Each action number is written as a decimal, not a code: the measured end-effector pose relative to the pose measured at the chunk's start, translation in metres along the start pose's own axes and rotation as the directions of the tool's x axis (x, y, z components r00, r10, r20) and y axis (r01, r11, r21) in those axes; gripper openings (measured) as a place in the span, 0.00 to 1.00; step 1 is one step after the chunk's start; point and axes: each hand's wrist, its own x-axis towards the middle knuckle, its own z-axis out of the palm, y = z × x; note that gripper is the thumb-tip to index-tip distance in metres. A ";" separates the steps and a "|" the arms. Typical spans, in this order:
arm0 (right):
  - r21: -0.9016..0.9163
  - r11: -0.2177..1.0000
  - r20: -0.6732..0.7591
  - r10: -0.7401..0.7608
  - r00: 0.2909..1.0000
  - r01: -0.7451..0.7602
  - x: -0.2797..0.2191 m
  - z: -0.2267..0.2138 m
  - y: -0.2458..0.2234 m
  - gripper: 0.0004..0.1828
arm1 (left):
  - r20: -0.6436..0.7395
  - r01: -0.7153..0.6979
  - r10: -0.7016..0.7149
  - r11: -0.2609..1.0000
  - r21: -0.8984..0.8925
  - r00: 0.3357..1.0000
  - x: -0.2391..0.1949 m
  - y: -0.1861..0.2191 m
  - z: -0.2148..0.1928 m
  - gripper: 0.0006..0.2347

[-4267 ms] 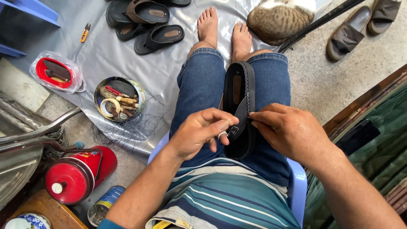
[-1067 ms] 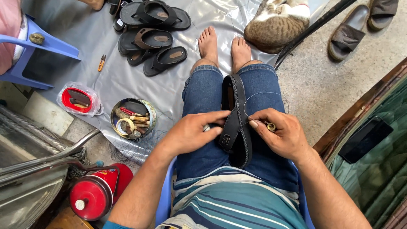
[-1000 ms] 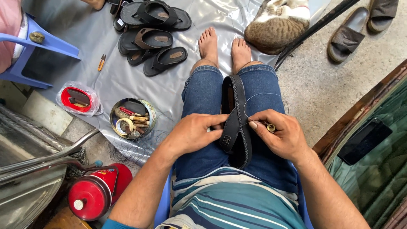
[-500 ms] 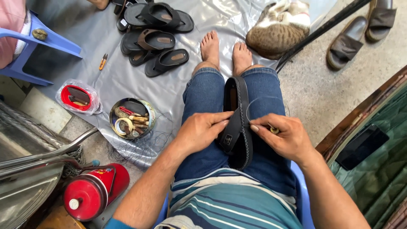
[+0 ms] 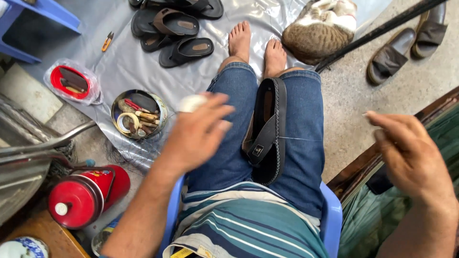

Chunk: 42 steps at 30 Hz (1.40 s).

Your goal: The person sews a black slipper using a needle and thread, pulling the thread through the sole and upper repeatedly. The person holds the slipper on their lap and occasionally turns it to continue stitching along the edge.

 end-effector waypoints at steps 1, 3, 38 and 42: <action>-0.009 1.000 0.006 -0.016 1.000 0.016 0.007 -0.001 -0.011 0.19 | -0.017 0.009 -0.009 1.000 -0.002 1.000 0.003 0.007 0.007 0.12; 0.021 0.969 0.137 -0.247 0.959 0.247 0.019 -0.003 -0.032 0.22 | 0.151 -0.059 0.097 0.969 -0.240 0.984 0.012 0.022 0.023 0.19; -0.434 0.785 0.427 -0.253 0.868 0.442 0.035 0.047 -0.069 0.20 | -0.092 0.135 -0.177 0.926 -0.353 0.980 -0.014 0.054 0.084 0.05; -0.504 0.708 0.381 -0.333 0.863 0.495 0.035 0.052 -0.065 0.19 | -0.206 0.029 -0.056 0.991 -0.132 0.977 -0.015 0.062 0.093 0.04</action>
